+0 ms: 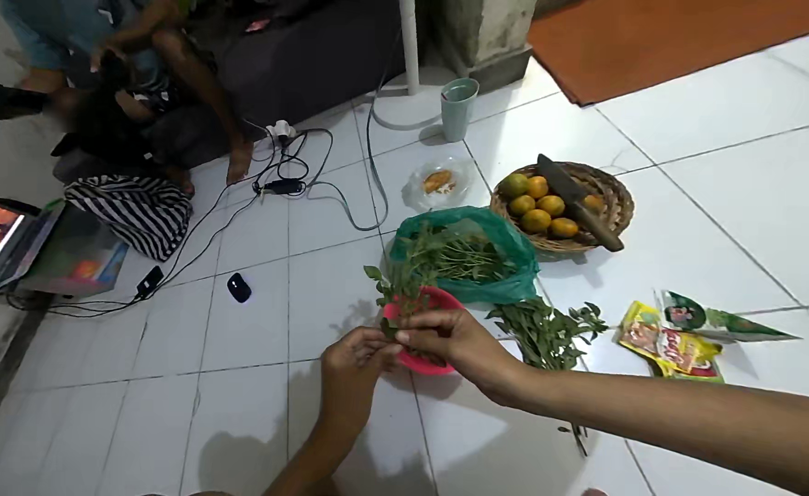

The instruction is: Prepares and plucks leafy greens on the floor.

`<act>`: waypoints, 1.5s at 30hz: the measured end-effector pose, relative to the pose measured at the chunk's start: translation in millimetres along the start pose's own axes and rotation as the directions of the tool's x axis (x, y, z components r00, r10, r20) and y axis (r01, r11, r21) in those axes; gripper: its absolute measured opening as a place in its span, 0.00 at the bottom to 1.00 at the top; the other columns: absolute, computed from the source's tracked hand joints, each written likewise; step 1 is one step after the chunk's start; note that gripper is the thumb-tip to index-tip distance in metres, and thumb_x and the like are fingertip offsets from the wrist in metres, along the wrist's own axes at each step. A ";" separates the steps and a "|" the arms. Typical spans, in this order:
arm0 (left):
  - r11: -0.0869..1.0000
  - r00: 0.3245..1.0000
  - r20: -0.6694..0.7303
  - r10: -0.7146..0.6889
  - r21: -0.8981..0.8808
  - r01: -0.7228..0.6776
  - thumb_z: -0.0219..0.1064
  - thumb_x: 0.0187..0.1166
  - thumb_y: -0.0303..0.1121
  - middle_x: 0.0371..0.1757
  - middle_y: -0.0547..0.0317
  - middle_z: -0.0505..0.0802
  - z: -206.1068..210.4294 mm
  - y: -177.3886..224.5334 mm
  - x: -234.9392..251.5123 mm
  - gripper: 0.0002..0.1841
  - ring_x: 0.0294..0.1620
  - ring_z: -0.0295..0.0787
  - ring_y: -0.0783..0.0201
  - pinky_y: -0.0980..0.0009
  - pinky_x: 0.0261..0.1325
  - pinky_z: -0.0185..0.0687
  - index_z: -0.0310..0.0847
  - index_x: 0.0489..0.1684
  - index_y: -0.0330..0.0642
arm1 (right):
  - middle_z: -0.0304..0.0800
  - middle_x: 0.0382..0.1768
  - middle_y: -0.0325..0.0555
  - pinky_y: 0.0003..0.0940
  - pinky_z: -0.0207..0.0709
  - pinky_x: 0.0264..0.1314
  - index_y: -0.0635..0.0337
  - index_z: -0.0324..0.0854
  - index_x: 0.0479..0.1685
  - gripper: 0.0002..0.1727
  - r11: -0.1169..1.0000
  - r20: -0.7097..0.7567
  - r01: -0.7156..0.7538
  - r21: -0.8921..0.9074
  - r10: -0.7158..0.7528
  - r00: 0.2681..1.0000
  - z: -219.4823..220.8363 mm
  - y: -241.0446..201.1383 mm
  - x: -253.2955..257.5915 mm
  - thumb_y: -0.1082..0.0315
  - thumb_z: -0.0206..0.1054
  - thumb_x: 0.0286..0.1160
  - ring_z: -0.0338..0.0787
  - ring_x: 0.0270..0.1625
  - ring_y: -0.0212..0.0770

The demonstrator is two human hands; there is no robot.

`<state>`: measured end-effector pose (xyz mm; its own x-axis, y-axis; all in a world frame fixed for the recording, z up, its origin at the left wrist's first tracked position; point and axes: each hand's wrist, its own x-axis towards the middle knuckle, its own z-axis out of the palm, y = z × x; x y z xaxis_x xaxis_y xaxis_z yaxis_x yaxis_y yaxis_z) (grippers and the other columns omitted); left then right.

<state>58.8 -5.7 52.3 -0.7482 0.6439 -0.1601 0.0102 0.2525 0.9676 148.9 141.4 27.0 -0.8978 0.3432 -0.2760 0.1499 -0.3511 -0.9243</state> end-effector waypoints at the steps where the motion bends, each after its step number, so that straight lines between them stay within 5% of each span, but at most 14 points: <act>1: 1.000 1.000 -0.016 0.000 -0.011 0.000 0.69 0.72 0.15 0.32 0.68 0.94 -1.3 0.9 1.1 0.06 0.31 0.92 0.78 0.79 0.42 0.91 0.84 0.41 0.30 | 0.88 0.32 0.26 0.12 0.71 0.31 0.62 0.91 0.44 0.06 0.998 0.002 0.046 -0.050 -0.046 0.999 -3.9 2.8 1.5 0.72 0.72 0.74 0.77 0.27 0.14; 4: 1.000 0.999 -0.049 -0.011 -0.022 0.010 0.68 0.72 0.15 0.31 0.69 0.94 -7.1 3.3 4.1 0.06 0.30 0.93 0.78 0.79 0.42 0.91 0.84 0.41 0.32 | 0.78 0.27 0.29 0.09 0.64 0.29 0.62 0.84 0.39 0.10 0.872 0.002 0.391 -0.294 -0.409 0.913 -14.3 19.1 6.0 0.65 0.74 0.70 0.71 0.25 0.14; 6: 1.000 0.998 -0.053 -0.018 -0.025 0.016 0.68 0.72 0.15 0.30 0.70 0.95 -10.4 3.5 5.0 0.06 0.30 0.93 0.78 0.79 0.41 0.91 0.85 0.40 0.33 | 0.83 0.31 0.43 0.13 0.68 0.30 0.64 0.85 0.41 0.12 0.543 0.140 0.680 -0.492 -0.722 0.678 -21.7 26.1 13.3 0.62 0.72 0.73 0.76 0.29 0.25; 8: 1.000 0.998 -0.053 -0.016 -0.021 0.015 0.68 0.72 0.15 0.29 0.70 0.95 -12.2 2.4 5.2 0.07 0.29 0.92 0.78 0.80 0.40 0.90 0.86 0.39 0.34 | 0.87 0.34 0.49 0.25 0.76 0.30 0.56 0.89 0.47 0.09 0.197 0.311 0.763 -0.616 -0.829 0.465 -24.5 23.7 20.1 0.63 0.66 0.79 0.84 0.30 0.37; 9: 1.000 0.999 -0.052 -0.013 -0.012 0.012 0.67 0.72 0.15 0.29 0.70 0.95 -12.7 1.6 5.2 0.06 0.29 0.92 0.78 0.81 0.40 0.90 0.86 0.39 0.34 | 0.87 0.34 0.49 0.29 0.76 0.27 0.53 0.90 0.49 0.10 0.092 0.374 0.762 -0.641 -0.830 0.415 -23.6 21.7 22.1 0.65 0.64 0.79 0.84 0.28 0.41; 15: 0.999 0.997 -0.056 -0.048 0.000 0.048 0.66 0.73 0.15 0.28 0.71 0.94 -12.8 3.3 5.8 0.07 0.28 0.91 0.79 0.81 0.39 0.89 0.86 0.38 0.35 | 0.91 0.36 0.51 0.31 0.74 0.23 0.56 0.89 0.41 0.07 -0.082 0.454 0.696 -0.713 -0.811 0.369 -19.6 20.8 32.9 0.69 0.64 0.79 0.85 0.25 0.43; 27: 0.996 0.990 -0.114 -0.086 0.020 0.089 0.66 0.75 0.16 0.27 0.70 0.94 -18.2 1.6 8.0 0.05 0.28 0.91 0.78 0.81 0.39 0.89 0.86 0.39 0.34 | 0.92 0.35 0.49 0.38 0.77 0.31 0.57 0.87 0.32 0.11 -0.127 0.482 0.682 -0.720 -0.799 0.360 -30.0 20.5 47.7 0.67 0.62 0.77 0.88 0.32 0.47; 30: 0.993 0.988 -0.102 -0.114 0.012 0.116 0.66 0.75 0.16 0.27 0.70 0.93 -16.3 4.0 6.7 0.05 0.27 0.91 0.78 0.81 0.39 0.89 0.85 0.39 0.34 | 0.93 0.32 0.48 0.40 0.73 0.41 0.58 0.88 0.27 0.11 0.178 0.315 0.736 -0.653 -0.820 0.478 -23.1 24.8 46.3 0.66 0.64 0.72 0.89 0.36 0.43; 34: 0.989 0.983 -0.119 -0.143 0.010 0.145 0.67 0.75 0.16 0.28 0.68 0.94 -14.0 4.3 4.0 0.05 0.27 0.91 0.77 0.80 0.39 0.89 0.86 0.41 0.32 | 0.88 0.30 0.37 0.19 0.79 0.42 0.66 0.84 0.28 0.07 0.813 -0.100 0.482 -0.327 -0.537 0.838 -19.8 1.9 47.7 0.74 0.65 0.70 0.85 0.35 0.22; 37: 0.992 0.983 -0.128 -0.128 0.004 0.130 0.67 0.75 0.16 0.28 0.68 0.94 -17.0 3.0 5.3 0.05 0.27 0.91 0.78 0.80 0.39 0.89 0.85 0.41 0.31 | 0.90 0.28 0.30 0.21 0.84 0.43 0.59 0.80 0.32 0.09 0.954 -0.196 0.288 -0.080 -0.298 0.934 -27.5 -22.0 52.7 0.79 0.60 0.78 0.89 0.33 0.23; 40: 0.992 0.985 -0.123 -0.122 0.003 0.123 0.67 0.74 0.15 0.28 0.68 0.94 -18.9 2.1 7.4 0.05 0.27 0.91 0.77 0.80 0.38 0.90 0.86 0.41 0.31 | 0.85 0.26 0.30 0.18 0.80 0.32 0.61 0.79 0.41 0.07 0.974 -0.032 0.207 -0.092 -0.210 0.977 -29.1 -34.8 45.6 0.76 0.55 0.83 0.84 0.26 0.21; 42: 0.990 0.983 -0.120 -0.138 0.010 0.140 0.67 0.74 0.15 0.28 0.67 0.94 -18.8 0.2 7.4 0.05 0.27 0.91 0.77 0.79 0.38 0.90 0.86 0.41 0.31 | 0.78 0.27 0.32 0.14 0.66 0.28 0.68 0.81 0.53 0.12 0.888 0.176 0.372 -0.271 -0.334 0.926 -28.0 -30.9 42.7 0.76 0.55 0.80 0.72 0.25 0.18; 45: 0.989 0.983 -0.112 -0.145 0.021 0.148 0.68 0.74 0.15 0.28 0.68 0.94 -16.7 -1.4 7.0 0.05 0.27 0.91 0.77 0.80 0.38 0.89 0.86 0.41 0.31 | 0.88 0.29 0.48 0.33 0.76 0.28 0.65 0.90 0.54 0.15 0.329 0.481 0.776 -0.538 -0.636 0.604 -21.7 -17.6 50.6 0.73 0.63 0.73 0.82 0.25 0.40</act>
<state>42.5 -13.7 53.0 -0.8111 0.5157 -0.2760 -0.0868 0.3605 0.9287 109.8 183.8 23.5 -0.8365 0.0115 0.5479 -0.4242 0.6194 -0.6606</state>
